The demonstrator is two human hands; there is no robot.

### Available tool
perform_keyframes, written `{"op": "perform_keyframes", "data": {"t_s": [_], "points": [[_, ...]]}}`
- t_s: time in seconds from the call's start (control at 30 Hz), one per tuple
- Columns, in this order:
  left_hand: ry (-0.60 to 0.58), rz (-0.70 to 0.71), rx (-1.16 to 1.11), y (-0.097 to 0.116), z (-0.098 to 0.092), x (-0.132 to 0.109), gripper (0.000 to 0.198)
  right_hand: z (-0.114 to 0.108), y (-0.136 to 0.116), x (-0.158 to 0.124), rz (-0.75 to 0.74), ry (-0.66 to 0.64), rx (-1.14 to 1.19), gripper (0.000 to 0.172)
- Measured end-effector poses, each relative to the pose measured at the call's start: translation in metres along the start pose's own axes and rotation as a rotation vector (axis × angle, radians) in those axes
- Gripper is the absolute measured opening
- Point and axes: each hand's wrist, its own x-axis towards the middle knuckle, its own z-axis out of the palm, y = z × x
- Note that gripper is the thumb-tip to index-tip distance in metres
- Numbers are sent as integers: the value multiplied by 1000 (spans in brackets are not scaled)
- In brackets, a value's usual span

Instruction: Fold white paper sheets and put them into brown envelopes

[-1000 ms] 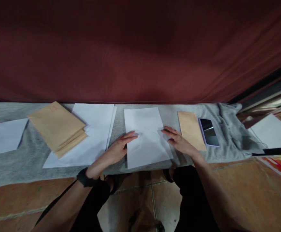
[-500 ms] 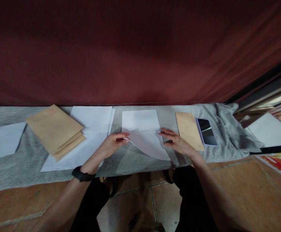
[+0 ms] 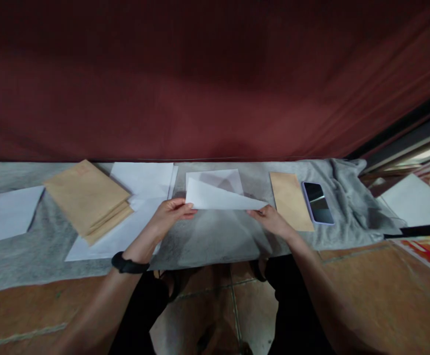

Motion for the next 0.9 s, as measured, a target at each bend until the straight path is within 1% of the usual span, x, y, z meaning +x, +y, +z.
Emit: {"op": "perform_keyframes", "data": {"t_s": [0.17,0.27,0.4,0.6,0.8,0.9], "points": [[76,52,185,-6,-6,7,44,11,-9,8,101,131,70,32],[70,91,222,-13,-9,14,44,13,-18,11,139,176,56,39],[60,126,304,-21,-10,23,35,18,-23,15,194,224,-45,43],[113,120,435,-24,-9,27,26,24,-26,17,253,209,-193,35],[121,92,394,-23,-3,25,26,23,-32,19,288,196,-339,29],[127,97,459,-23,-1,24,25,23,-34,19,301,181,-412,27]]}}
